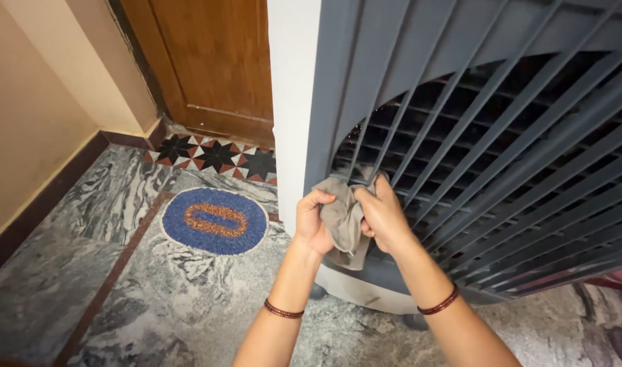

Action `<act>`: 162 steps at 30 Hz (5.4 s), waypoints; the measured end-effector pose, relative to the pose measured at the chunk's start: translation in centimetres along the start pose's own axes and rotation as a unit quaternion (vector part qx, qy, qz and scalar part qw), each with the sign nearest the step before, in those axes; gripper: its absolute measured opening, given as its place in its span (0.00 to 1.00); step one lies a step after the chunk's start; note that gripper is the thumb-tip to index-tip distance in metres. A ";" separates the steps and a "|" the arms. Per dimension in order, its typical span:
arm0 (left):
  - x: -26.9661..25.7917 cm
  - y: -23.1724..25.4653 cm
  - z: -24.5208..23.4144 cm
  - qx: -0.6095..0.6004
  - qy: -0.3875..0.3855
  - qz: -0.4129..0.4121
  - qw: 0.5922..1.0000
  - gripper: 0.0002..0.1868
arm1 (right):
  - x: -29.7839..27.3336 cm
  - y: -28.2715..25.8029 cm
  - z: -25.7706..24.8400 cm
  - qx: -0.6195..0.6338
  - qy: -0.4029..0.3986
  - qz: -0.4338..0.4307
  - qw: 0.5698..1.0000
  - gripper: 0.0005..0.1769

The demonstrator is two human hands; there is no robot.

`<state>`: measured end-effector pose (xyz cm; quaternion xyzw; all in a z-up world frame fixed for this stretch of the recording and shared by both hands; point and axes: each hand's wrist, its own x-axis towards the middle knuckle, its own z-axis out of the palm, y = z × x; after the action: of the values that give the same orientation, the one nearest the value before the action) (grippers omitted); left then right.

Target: Cleaning the slats and outer body of a portable air cooler with a damp cloth.

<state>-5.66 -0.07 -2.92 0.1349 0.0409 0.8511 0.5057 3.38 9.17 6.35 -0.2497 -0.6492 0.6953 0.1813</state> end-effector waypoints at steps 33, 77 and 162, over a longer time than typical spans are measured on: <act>0.5 -0.3 2.4 0.348 0.164 0.094 0.918 0.09 | -1.3 3.9 -1.3 -0.379 0.118 -0.190 0.898 0.24; 1.3 -2.2 -2.2 -0.057 -0.011 0.049 0.997 0.25 | 2.3 -2.3 0.1 -0.502 -0.031 -0.085 0.860 0.24; 0.1 -13.4 4.3 0.294 0.235 0.148 0.915 0.17 | -10.0 18.9 -31.5 0.608 0.131 -0.114 0.774 0.24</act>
<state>6.86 6.24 -1.53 0.0780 0.3861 0.8732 0.2870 31.14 27.24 -12.35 -0.0997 -0.0845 0.8801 0.4564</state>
